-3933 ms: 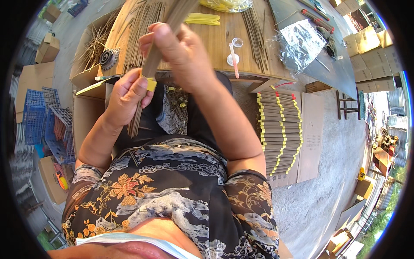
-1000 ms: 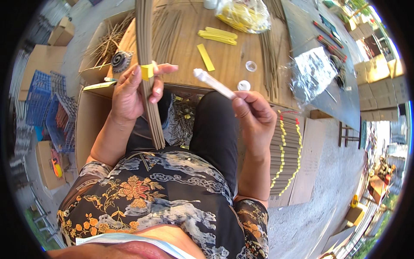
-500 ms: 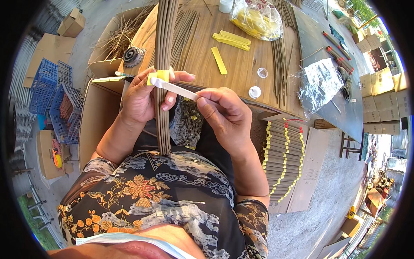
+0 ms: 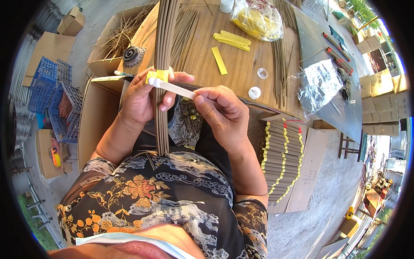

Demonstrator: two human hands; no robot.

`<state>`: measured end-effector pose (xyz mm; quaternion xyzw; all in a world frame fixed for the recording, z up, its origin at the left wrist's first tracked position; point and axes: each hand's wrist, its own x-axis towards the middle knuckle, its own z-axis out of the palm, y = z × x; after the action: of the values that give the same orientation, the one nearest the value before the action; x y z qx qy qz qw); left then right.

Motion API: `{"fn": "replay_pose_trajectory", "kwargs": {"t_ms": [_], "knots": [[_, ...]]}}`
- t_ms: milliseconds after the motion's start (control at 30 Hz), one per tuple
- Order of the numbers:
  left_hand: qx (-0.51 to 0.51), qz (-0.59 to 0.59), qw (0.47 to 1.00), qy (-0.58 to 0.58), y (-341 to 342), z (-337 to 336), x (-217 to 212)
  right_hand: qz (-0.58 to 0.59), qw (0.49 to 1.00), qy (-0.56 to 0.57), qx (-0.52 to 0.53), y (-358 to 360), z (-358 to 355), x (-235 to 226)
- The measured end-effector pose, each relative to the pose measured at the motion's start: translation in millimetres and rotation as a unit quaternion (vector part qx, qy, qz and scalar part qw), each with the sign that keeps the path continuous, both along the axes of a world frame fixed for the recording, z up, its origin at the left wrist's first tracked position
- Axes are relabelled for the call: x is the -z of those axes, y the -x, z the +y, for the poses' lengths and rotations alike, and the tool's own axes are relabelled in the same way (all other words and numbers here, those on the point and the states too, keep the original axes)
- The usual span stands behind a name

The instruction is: The person gathers thin wooden sticks into a bundle, aligns them, and secures the bundle with yellow paper tape. They apply adhesive to the tape using a small plastic stick and wrap it around the bundle multiple times. The finished bundle is placed on a nearby surface.

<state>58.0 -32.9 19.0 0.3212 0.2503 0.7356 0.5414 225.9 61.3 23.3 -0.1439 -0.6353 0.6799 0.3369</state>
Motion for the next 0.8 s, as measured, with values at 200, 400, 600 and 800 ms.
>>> {"fn": "replay_pose_trajectory", "kwargs": {"t_ms": [200,400,600,800], "knots": [[-0.004,0.000,1.000,-0.005,-1.6,0.9,-0.1,0.028,1.000,0.001,-0.012,0.7,1.9,3.1],[-0.009,0.008,1.000,0.005,-2.5,1.1,-0.6,0.032,0.999,0.029,-0.008,2.0,0.2,0.1],[-0.003,-0.009,1.000,0.007,-0.7,0.2,-1.0,0.012,1.000,0.008,-0.018,1.9,0.6,-0.1],[-0.004,-0.014,1.000,-0.001,2.3,0.8,-0.7,0.011,1.000,0.000,-0.009,-4.0,1.6,0.0]]}}
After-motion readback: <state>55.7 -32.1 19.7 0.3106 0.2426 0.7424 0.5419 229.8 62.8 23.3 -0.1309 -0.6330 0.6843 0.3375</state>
